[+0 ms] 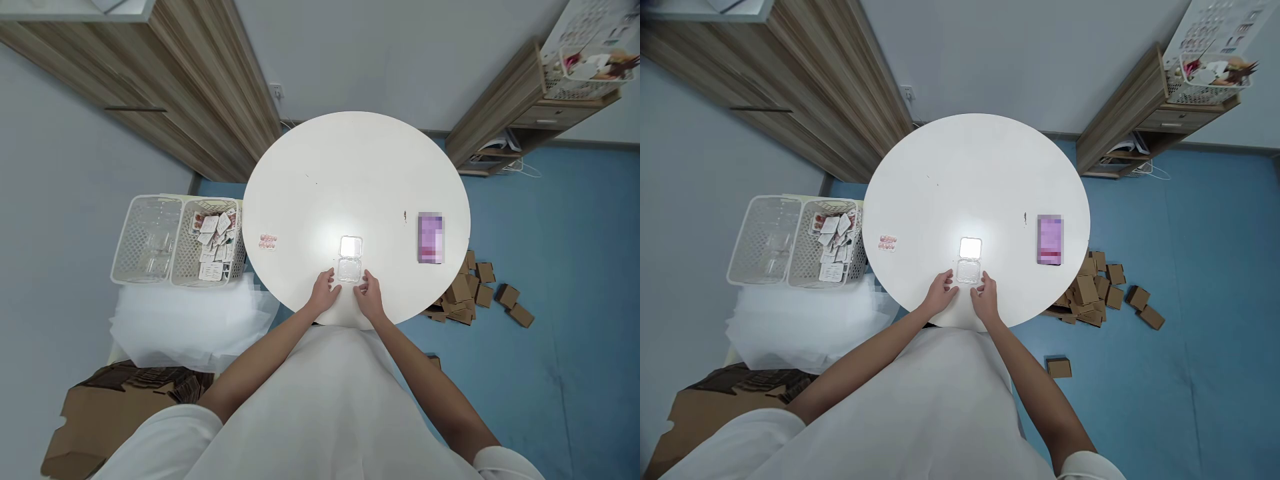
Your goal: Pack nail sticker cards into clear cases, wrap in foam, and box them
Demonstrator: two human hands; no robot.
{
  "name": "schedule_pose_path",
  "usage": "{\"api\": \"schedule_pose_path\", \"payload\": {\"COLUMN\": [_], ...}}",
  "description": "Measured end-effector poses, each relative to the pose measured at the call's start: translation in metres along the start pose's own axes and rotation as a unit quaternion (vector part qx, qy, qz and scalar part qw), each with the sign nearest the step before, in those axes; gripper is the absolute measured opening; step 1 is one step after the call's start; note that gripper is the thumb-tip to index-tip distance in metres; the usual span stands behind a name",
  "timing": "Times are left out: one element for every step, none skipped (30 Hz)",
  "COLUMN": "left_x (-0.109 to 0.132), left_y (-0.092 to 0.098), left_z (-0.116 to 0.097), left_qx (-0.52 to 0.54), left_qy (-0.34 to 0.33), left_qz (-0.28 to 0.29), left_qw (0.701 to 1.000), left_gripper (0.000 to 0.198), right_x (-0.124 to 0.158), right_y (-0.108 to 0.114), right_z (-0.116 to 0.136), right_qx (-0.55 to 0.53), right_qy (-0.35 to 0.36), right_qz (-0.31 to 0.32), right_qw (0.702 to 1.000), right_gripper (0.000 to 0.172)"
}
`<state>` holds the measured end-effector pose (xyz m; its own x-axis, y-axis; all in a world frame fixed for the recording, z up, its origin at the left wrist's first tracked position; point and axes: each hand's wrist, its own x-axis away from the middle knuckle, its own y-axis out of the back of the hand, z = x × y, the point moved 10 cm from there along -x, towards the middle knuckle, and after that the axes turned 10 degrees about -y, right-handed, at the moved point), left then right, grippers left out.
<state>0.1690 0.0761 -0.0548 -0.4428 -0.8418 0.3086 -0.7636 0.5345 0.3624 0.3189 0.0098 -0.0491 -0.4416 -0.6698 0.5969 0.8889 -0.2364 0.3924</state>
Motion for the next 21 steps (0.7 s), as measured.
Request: {"api": "schedule_pose_path", "payload": {"left_x": [0.003, 0.006, 0.008, 0.010, 0.011, 0.012, 0.012, 0.010, 0.007, 0.003, -0.003, -0.011, -0.019, -0.027, -0.035, -0.043, -0.050, -0.056, -0.061, -0.065, -0.069], "left_y": [0.005, 0.013, 0.025, 0.040, 0.059, 0.079, 0.102, 0.124, 0.147, 0.167, 0.183, 0.197, 0.208, 0.216, 0.223, 0.226, 0.227, 0.228, 0.228, 0.228, 0.227], "left_z": [0.002, 0.004, 0.005, 0.006, 0.007, 0.008, 0.010, 0.013, 0.016, 0.020, 0.023, 0.027, 0.030, 0.033, 0.035, 0.037, 0.039, 0.042, 0.046, 0.051, 0.055], "left_qx": [-0.005, -0.013, -0.027, -0.046, -0.071, -0.100, -0.130, -0.158, -0.184, -0.207, -0.226, -0.244, -0.258, -0.272, -0.286, -0.299, -0.307, -0.311, -0.314, -0.313, -0.312], "left_qy": [-0.004, -0.011, -0.023, -0.038, -0.053, -0.068, -0.077, -0.082, -0.082, -0.079, -0.075, -0.070, -0.064, -0.059, -0.054, -0.055, -0.051, -0.041, -0.028, -0.014, -0.005], "left_qz": [0.003, 0.003, 0.000, -0.009, -0.022, -0.036, -0.053, -0.065, -0.080, -0.087, -0.085, -0.079, -0.070, -0.060, -0.052, -0.038, -0.023, -0.011, -0.002, 0.006, 0.015], "left_qw": [1.000, 1.000, 0.999, 0.998, 0.996, 0.992, 0.987, 0.982, 0.976, 0.971, 0.967, 0.964, 0.961, 0.959, 0.955, 0.952, 0.950, 0.949, 0.949, 0.950, 0.950], "left_gripper": [0.051, 0.049, 0.048, 0.046, 0.044, 0.042, 0.040, 0.039, 0.039, 0.041, 0.044, 0.049, 0.055, 0.060, 0.062, 0.063, 0.065, 0.067, 0.070, 0.072, 0.074], "right_x": [0.005, 0.010, 0.016, 0.021, 0.024, 0.026, 0.027, 0.026, 0.024, 0.021, 0.015, 0.009, 0.002, -0.005, -0.012, -0.018, -0.024, -0.029, -0.033, -0.037, -0.041], "right_y": [0.003, 0.005, 0.004, 0.000, -0.009, -0.021, -0.037, -0.054, -0.072, -0.088, -0.104, -0.117, -0.130, -0.143, -0.155, -0.166, -0.177, -0.188, -0.199, -0.208, -0.215], "right_z": [0.002, 0.005, 0.011, 0.018, 0.027, 0.037, 0.048, 0.059, 0.069, 0.078, 0.087, 0.096, 0.105, 0.114, 0.124, 0.133, 0.143, 0.151, 0.158, 0.163, 0.166], "right_qx": [0.000, 0.002, 0.005, 0.012, 0.024, 0.040, 0.060, 0.083, 0.106, 0.128, 0.149, 0.168, 0.188, 0.205, 0.222, 0.236, 0.247, 0.256, 0.264, 0.271, 0.279], "right_qy": [0.007, 0.018, 0.033, 0.052, 0.072, 0.092, 0.110, 0.125, 0.136, 0.144, 0.147, 0.149, 0.151, 0.154, 0.161, 0.170, 0.180, 0.191, 0.199, 0.200, 0.192], "right_qz": [-0.025, -0.049, -0.066, -0.072, -0.064, -0.045, -0.019, 0.010, 0.038, 0.060, 0.074, 0.077, 0.078, 0.080, 0.079, 0.074, 0.068, 0.062, 0.060, 0.059, 0.051], "right_qw": [1.000, 0.999, 0.997, 0.996, 0.995, 0.994, 0.992, 0.989, 0.984, 0.979, 0.975, 0.971, 0.967, 0.963, 0.958, 0.954, 0.950, 0.946, 0.942, 0.940, 0.940], "right_gripper": [0.062, 0.063, 0.064, 0.064, 0.063, 0.062, 0.062, 0.061, 0.061, 0.061, 0.061, 0.062, 0.062, 0.062, 0.061, 0.061, 0.062, 0.062, 0.062, 0.063, 0.064]}}
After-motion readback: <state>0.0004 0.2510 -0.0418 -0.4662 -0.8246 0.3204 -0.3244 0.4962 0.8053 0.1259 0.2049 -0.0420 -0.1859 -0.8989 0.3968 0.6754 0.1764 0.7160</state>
